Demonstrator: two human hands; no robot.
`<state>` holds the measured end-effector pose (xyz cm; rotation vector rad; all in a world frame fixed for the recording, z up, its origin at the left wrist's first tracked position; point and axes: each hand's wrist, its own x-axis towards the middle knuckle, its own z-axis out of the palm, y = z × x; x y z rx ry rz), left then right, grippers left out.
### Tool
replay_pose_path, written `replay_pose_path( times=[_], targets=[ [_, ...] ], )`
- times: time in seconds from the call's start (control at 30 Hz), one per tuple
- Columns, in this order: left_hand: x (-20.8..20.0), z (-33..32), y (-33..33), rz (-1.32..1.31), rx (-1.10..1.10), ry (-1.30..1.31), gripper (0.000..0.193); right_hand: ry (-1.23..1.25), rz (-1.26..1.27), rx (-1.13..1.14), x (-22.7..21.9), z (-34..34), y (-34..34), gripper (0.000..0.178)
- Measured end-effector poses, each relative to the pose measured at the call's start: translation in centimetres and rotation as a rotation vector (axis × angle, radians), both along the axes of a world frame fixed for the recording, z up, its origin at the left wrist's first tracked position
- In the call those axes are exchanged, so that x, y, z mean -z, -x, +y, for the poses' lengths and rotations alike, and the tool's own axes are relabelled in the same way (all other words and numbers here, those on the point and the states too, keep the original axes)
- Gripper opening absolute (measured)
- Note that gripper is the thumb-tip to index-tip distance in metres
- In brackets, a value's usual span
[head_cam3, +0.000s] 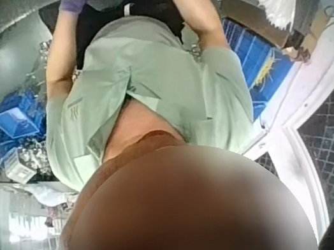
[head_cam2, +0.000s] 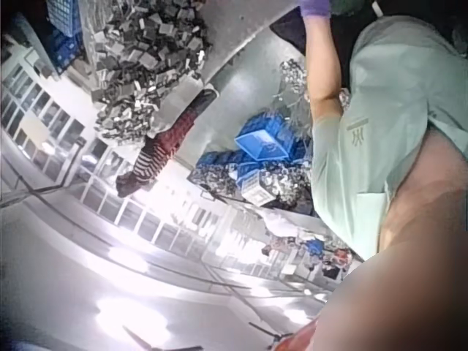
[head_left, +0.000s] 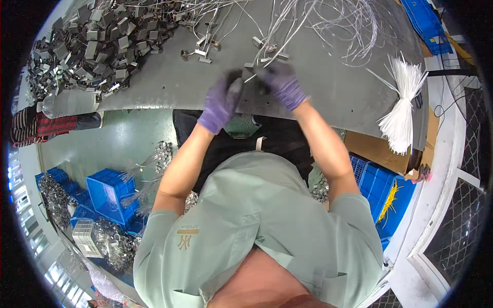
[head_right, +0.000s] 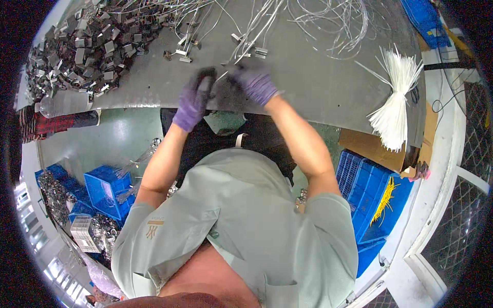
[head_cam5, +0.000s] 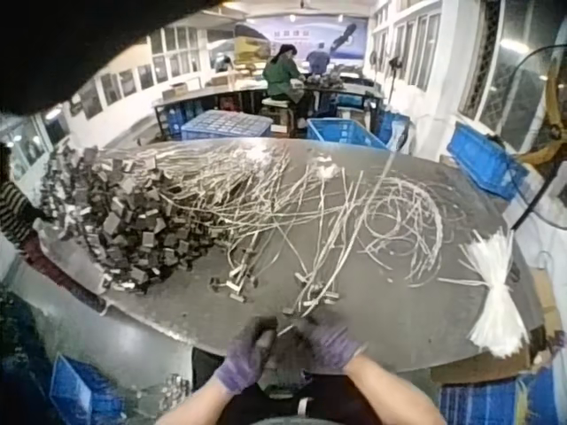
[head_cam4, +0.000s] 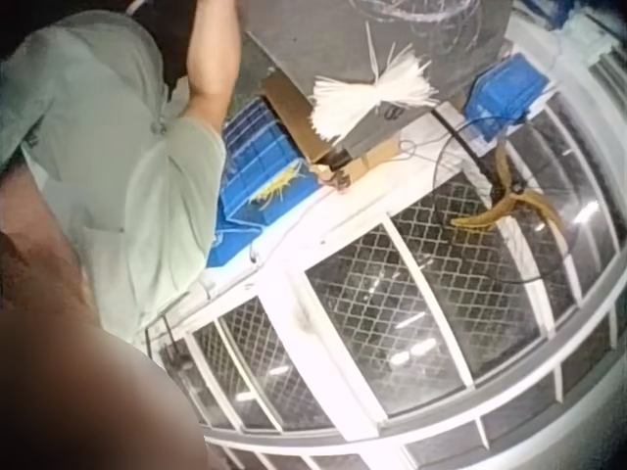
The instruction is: Assembling and organizing electronic wire bundles and components at a manual assembly station.
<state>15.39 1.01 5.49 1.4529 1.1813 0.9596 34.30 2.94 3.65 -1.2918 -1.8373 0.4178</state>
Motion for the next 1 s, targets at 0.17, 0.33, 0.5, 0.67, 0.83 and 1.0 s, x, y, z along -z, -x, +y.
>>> replay_pose_path(
  times=[0.17, 0.33, 0.5, 0.67, 0.83, 1.0],
  targets=[
    [0.8, 4.2, -2.0, 0.772, 0.197, -0.562, 0.037, 0.611, 0.279, 0.234, -2.1, 1.7, -5.1, 0.032],
    [1.2, 7.6, -3.5, 0.807, 0.309, -0.563, 0.033, 0.545, -0.140, 0.357, 4.0, 3.2, -10.5, 0.041],
    [-0.8, 7.8, -7.0, 0.580, 0.431, -0.608, 0.032, 0.743, 0.018, 0.357, 4.2, 3.3, -11.1, 0.044],
    [0.7, 10.6, -9.2, 0.891, 0.301, -0.704, 0.032, 0.622, -0.174, 0.502, 2.7, 2.6, -11.0, 0.050],
    [1.0, 12.3, -11.3, 1.227, 0.395, -0.710, 0.026, 0.411, -0.296, 0.547, 3.6, 2.7, -12.3, 0.043],
    [0.4, 12.4, -11.6, 1.392, 0.392, -0.712, 0.018, 0.377, -0.360, 0.752, 2.3, 5.9, -16.2, 0.035]
  ],
)
